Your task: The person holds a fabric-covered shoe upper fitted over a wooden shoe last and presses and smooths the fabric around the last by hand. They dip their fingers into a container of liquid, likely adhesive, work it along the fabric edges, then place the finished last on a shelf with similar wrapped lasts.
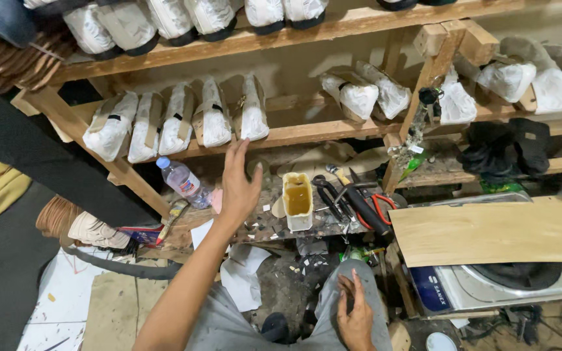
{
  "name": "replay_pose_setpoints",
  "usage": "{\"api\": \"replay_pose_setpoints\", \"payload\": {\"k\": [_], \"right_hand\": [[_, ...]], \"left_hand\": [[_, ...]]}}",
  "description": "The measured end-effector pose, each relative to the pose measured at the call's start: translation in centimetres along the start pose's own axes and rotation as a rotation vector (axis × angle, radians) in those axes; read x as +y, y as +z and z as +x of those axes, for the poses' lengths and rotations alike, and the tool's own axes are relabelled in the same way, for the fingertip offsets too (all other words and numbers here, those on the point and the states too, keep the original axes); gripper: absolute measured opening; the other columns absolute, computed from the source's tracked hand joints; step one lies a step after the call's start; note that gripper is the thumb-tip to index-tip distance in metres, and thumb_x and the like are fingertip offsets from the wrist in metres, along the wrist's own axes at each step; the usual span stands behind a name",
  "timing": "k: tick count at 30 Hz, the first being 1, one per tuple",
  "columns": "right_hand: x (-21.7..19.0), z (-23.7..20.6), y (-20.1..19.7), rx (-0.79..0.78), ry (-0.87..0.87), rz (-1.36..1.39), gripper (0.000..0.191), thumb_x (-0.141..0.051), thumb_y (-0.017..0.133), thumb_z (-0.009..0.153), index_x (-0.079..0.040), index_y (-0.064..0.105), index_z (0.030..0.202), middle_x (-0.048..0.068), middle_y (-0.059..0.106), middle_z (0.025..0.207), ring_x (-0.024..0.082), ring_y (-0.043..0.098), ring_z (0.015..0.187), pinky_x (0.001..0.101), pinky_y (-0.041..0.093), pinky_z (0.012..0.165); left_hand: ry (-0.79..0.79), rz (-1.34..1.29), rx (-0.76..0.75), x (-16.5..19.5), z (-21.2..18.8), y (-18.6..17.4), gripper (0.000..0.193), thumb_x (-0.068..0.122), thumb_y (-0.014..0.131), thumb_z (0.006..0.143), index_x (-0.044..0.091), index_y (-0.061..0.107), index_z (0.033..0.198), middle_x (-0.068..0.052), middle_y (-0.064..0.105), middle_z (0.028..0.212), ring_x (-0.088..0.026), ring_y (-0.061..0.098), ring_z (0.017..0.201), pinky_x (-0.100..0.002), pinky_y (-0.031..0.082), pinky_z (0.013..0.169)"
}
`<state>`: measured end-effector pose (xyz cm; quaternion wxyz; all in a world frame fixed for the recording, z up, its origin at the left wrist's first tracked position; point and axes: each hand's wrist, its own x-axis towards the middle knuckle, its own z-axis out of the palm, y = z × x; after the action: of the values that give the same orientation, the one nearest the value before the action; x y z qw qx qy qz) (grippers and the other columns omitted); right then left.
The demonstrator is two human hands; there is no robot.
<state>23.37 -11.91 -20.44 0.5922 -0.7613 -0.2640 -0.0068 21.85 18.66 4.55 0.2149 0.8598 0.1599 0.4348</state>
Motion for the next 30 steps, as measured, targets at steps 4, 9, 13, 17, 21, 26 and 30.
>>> {"api": "replay_pose_setpoints", "payload": {"k": [4, 9, 13, 17, 21, 26, 30], "right_hand": [[0.1, 0.2, 0.0, 0.005, -0.021, -0.010, 0.064, 0.001, 0.057, 0.090, -0.004, 0.038, 0.151, 0.015, 0.074, 0.121, 0.026, 0.075, 0.108, 0.0323, 0.057, 0.089], [0.2, 0.4, 0.3, 0.008, 0.048, 0.045, 0.062, 0.002, 0.056, 0.091, -0.005, 0.041, 0.151, 0.014, 0.075, 0.120, 0.023, 0.077, 0.106, 0.0320, 0.058, 0.089], [0.4, 0.5, 0.4, -0.023, 0.099, 0.058, 0.062, 0.003, 0.055, 0.091, -0.006, 0.041, 0.151, 0.014, 0.075, 0.120, 0.023, 0.077, 0.104, 0.0324, 0.058, 0.088], [0.4, 0.6, 0.6, -0.019, 0.090, 0.030, 0.062, 0.002, 0.056, 0.090, -0.006, 0.041, 0.150, 0.014, 0.075, 0.119, 0.022, 0.078, 0.101, 0.0319, 0.059, 0.086], [0.2, 0.7, 0.8, -0.034, 0.138, 0.021, 0.061, 0.002, 0.055, 0.090, -0.006, 0.043, 0.149, 0.013, 0.076, 0.118, 0.021, 0.079, 0.098, 0.0319, 0.059, 0.084], [0.1, 0.6, 0.6, -0.044, 0.081, 0.050, 0.059, 0.000, 0.055, 0.091, -0.005, 0.043, 0.149, 0.014, 0.076, 0.117, 0.021, 0.079, 0.094, 0.0308, 0.059, 0.082], [0.1, 0.6, 0.6, -0.023, 0.070, 0.061, 0.061, 0.000, 0.055, 0.090, -0.006, 0.042, 0.149, 0.013, 0.076, 0.116, 0.020, 0.080, 0.091, 0.0304, 0.060, 0.083]], "left_hand": [[-0.038, 0.146, -0.050, -2.7, 3.4, 2.6, 0.075, 0.000, 0.069, 0.083, -0.006, 0.037, 0.151, -0.029, 0.042, 0.148, -0.045, 0.043, 0.137, -0.047, 0.036, 0.117], [0.024, 0.227, -0.010, -6.5, 5.0, 5.4, 0.084, 0.001, 0.075, 0.078, -0.012, 0.033, 0.149, -0.034, 0.041, 0.148, -0.048, 0.040, 0.137, -0.049, 0.034, 0.116], [0.092, 0.216, -0.019, -8.7, 6.9, 6.3, 0.083, 0.007, 0.080, 0.079, -0.009, 0.036, 0.149, -0.032, 0.047, 0.147, -0.047, 0.046, 0.136, -0.048, 0.037, 0.117], [0.157, 0.152, -0.007, -9.3, 7.3, 6.0, 0.081, 0.006, 0.078, 0.087, -0.008, 0.033, 0.152, -0.033, 0.049, 0.145, -0.049, 0.050, 0.134, -0.048, 0.039, 0.116], [0.143, 0.144, 0.041, -9.0, 7.2, 6.3, 0.083, 0.005, 0.078, 0.086, -0.005, 0.031, 0.154, -0.034, 0.048, 0.143, -0.051, 0.049, 0.129, -0.050, 0.040, 0.112], [0.099, 0.236, 0.112, -9.4, 8.5, 7.9, 0.084, 0.003, 0.080, 0.072, -0.002, 0.040, 0.145, -0.033, 0.050, 0.135, -0.051, 0.050, 0.123, -0.052, 0.043, 0.105], [0.012, 0.170, 0.141, -9.4, 10.2, 8.3, 0.068, 0.006, 0.081, 0.082, -0.003, 0.043, 0.138, -0.030, 0.057, 0.126, -0.050, 0.057, 0.115, -0.054, 0.048, 0.096]]}}
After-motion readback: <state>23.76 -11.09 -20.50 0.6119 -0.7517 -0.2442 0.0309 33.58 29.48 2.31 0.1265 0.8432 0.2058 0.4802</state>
